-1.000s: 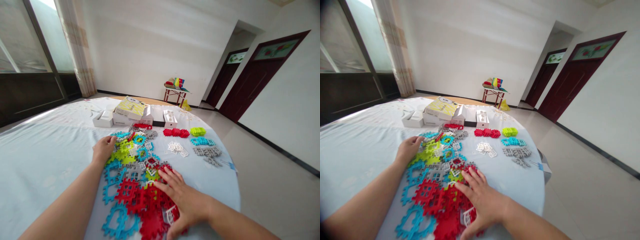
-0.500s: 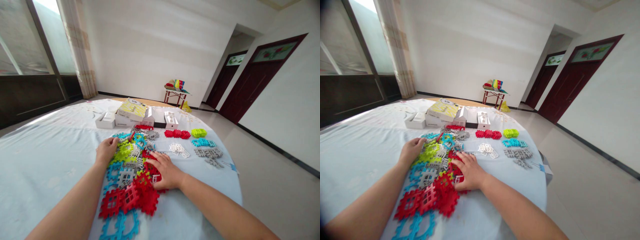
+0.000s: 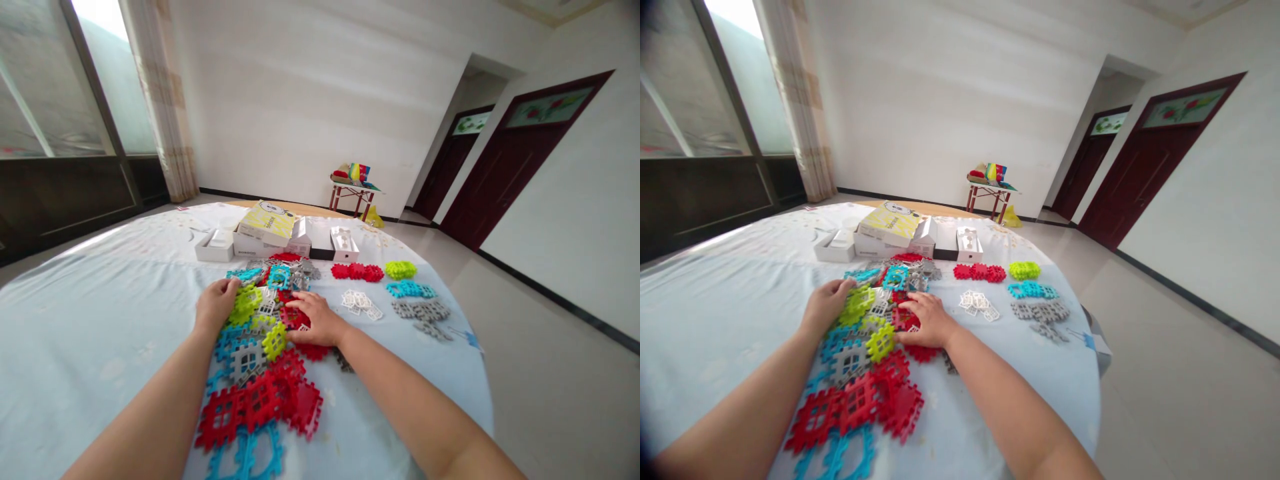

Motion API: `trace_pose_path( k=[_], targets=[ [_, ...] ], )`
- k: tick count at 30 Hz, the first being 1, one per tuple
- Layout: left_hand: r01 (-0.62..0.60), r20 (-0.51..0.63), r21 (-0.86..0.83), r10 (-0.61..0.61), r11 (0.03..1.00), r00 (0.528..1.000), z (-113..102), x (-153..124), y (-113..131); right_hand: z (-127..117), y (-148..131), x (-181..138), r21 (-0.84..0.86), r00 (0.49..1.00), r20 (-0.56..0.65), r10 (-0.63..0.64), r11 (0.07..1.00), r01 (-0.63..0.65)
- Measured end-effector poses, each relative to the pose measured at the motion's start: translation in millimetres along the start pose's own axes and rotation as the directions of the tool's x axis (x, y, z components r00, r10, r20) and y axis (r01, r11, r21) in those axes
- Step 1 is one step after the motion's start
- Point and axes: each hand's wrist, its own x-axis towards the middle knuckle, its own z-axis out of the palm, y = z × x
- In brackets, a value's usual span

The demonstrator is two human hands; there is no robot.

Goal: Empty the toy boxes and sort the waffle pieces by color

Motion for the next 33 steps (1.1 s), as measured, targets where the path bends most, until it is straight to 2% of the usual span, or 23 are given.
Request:
trace_pose_path(
  k=[3, 6, 10, 14, 16, 21, 27, 30, 33],
  targets=[
    [0.001, 0.007, -0.005, -0.001, 1.0, 1.0, 0, 0, -1, -12, -1, -5, 0.044, 0.998, -0.053, 0.019, 0.999, -0.016],
    [0.006, 0.009, -0.01, -0.006, 1.0, 1.0, -1, 0, -1, -29, 0, -23, 0.076, 0.995, -0.086, 0.043, 0.996, -0.036],
    [0.022, 0.014, -0.012, -0.022, 1.0, 1.0, -1, 0, 1, -38, 0, -58, 0.013, 1.0, 0.017, 0.026, 1.0, -0.026],
    [0.032, 0.011, 0.005, -0.033, 0.999, 0.999, -1, 1, 3, -28, 1, -76, -0.105, 0.991, 0.129, -0.033, 0.993, 0.047],
    [0.023, 0.005, 0.003, -0.023, 1.0, 1.0, -1, 0, 4, -22, 3, -74, -0.13, 0.991, 0.126, -0.052, 0.989, 0.068],
    [0.02, 0.001, -0.009, -0.02, 1.0, 1.0, -2, -2, 6, -9, 10, -50, -0.135, 0.995, 0.03, -0.094, 0.986, 0.098],
    [0.02, -0.013, -0.05, -0.02, 0.999, 1.0, -5, -3, 8, -9, 2, -35, -0.012, 0.985, -0.039, -0.17, 0.985, 0.169],
    [-0.003, -0.038, -0.071, 0.0, 0.997, 0.999, -6, -2, 6, -17, -4, -23, 0.058, 0.979, -0.149, -0.136, 0.988, 0.146],
    [0.008, -0.042, -0.077, -0.011, 0.997, 0.999, -5, 0, 3, -24, -2, -1, 0.07, 0.945, -0.32, -0.06, 0.994, 0.087]
  ],
)
